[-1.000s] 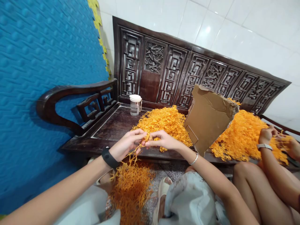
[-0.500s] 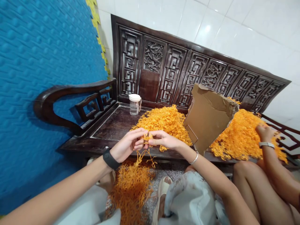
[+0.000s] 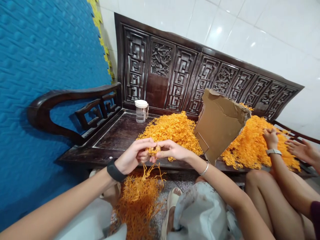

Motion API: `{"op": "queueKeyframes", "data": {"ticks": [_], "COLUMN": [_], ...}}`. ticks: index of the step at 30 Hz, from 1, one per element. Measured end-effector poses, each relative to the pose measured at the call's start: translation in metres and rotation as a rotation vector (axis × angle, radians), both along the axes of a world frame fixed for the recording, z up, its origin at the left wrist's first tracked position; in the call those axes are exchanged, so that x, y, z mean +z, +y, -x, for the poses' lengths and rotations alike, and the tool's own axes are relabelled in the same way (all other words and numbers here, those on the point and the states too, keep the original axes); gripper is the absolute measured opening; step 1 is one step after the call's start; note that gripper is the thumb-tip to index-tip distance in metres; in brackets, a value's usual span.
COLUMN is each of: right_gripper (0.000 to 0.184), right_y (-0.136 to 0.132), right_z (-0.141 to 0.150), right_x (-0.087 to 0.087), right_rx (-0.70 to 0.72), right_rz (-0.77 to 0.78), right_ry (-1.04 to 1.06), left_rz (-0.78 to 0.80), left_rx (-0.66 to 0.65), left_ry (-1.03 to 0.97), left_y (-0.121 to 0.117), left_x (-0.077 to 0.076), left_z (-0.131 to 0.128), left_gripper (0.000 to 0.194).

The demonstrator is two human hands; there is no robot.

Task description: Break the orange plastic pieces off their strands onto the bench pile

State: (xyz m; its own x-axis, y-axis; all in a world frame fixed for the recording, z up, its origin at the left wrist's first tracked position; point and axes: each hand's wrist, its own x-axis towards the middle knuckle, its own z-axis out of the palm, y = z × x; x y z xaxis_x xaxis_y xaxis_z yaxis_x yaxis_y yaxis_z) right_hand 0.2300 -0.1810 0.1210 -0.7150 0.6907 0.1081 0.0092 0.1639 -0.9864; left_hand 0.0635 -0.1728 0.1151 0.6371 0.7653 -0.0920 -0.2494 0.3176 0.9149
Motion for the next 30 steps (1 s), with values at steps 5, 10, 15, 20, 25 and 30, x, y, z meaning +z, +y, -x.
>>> {"op": "queueKeyframes", "data": {"ticks": [5,10,15,20,25,30], "right_gripper": [0.023,0.026,0.022,0.023,0.021,0.015], "right_y": [-0.002,-0.003,-0.007,-0.011,-0.005,0.017], "right_z": [-0.001,0.001,0.001,-0.011,-0.019,-0.031], "right_x": [0.002,0.001,0.002,0.017,0.016,-0.001], "right_rx": [0.020,0.020,0.082,0.137,-0.153,-0.816], "right_rz": [0.007,0.027,-0.006,-0.174,-0.292,-0.437], "right_ry": [0.011,0.021,0.070,0.065,0.139,0.165], "left_rz": [0.000,-0.023,0.015,0.133,0.082,0.070], "left_rx": [-0.041,-0.033,-0.039,0.146,0.108,0.054], "left_ry": [-0.019,-0.044,-0.090,-0.259,-0.228,-0.192], "left_y": [0.001,-0.003,0.001,0.012,0.014,0.015], "left_x": [-0.001,-0.001,0.002,0.009,0.003,-0.005], "left_z": [0.001,0.000,0.005,0.019,0.015,0.009], "left_gripper": [0.019,0.018,0.019,0.026,0.023,0.019]}}
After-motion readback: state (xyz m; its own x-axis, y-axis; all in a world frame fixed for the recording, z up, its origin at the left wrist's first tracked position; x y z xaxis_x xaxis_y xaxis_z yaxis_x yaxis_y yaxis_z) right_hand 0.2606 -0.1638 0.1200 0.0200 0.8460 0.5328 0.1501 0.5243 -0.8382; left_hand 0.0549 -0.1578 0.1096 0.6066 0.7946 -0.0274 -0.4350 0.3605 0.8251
